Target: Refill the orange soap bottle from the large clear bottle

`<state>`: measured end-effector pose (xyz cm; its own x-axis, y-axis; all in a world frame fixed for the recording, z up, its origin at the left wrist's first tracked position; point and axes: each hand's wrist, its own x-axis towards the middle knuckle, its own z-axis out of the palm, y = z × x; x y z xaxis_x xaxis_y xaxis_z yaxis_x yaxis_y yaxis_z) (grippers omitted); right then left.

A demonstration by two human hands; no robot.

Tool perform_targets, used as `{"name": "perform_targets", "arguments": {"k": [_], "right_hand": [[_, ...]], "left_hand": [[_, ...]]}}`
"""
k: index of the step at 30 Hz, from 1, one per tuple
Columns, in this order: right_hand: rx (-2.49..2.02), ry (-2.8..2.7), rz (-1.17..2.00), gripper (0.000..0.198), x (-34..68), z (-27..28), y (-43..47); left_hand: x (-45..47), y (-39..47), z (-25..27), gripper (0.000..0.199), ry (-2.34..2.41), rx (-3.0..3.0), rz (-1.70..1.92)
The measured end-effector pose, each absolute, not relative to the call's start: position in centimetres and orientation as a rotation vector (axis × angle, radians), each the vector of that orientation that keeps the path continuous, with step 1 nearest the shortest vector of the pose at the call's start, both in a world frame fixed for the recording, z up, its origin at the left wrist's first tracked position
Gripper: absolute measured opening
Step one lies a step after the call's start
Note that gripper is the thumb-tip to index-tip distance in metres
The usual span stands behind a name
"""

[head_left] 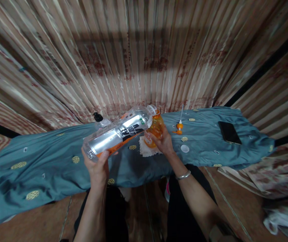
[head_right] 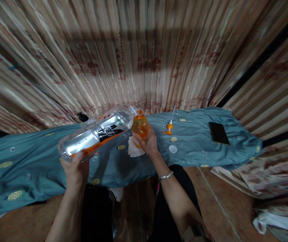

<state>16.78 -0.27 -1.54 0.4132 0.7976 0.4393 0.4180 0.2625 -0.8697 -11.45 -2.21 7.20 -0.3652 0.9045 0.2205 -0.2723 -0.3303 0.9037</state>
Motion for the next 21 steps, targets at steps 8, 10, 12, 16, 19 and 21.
{"name": "perform_targets", "arguments": {"k": [8,10,12,16,19,21], "right_hand": [[-1.358,-1.196,0.381,0.085,16.87,-1.59,-0.30],[-1.355,-1.190,0.378,0.085,16.87,-1.63,-0.26],[-1.351,-1.191,0.382,0.085,16.91,-1.73,-0.21],[-1.337,-1.213,0.390,0.087,17.05,-1.98,-0.19],[-1.329,-1.211,0.387,0.088,17.07,-2.12,-0.19],[-1.327,-1.204,0.383,0.088,17.04,-2.16,-0.17]], "left_hand": [[-11.56,-2.18,7.22,0.087,1.004,1.007,1.803],[-11.51,-2.14,7.30,0.084,0.988,0.991,1.820],[-11.46,-2.11,7.39,0.085,0.975,0.952,1.834],[-11.43,-2.15,7.51,0.082,0.974,0.933,1.837],[-11.44,-2.16,7.56,0.080,0.970,0.966,1.835],[-11.43,-2.11,7.53,0.081,0.967,0.954,1.845]]}}
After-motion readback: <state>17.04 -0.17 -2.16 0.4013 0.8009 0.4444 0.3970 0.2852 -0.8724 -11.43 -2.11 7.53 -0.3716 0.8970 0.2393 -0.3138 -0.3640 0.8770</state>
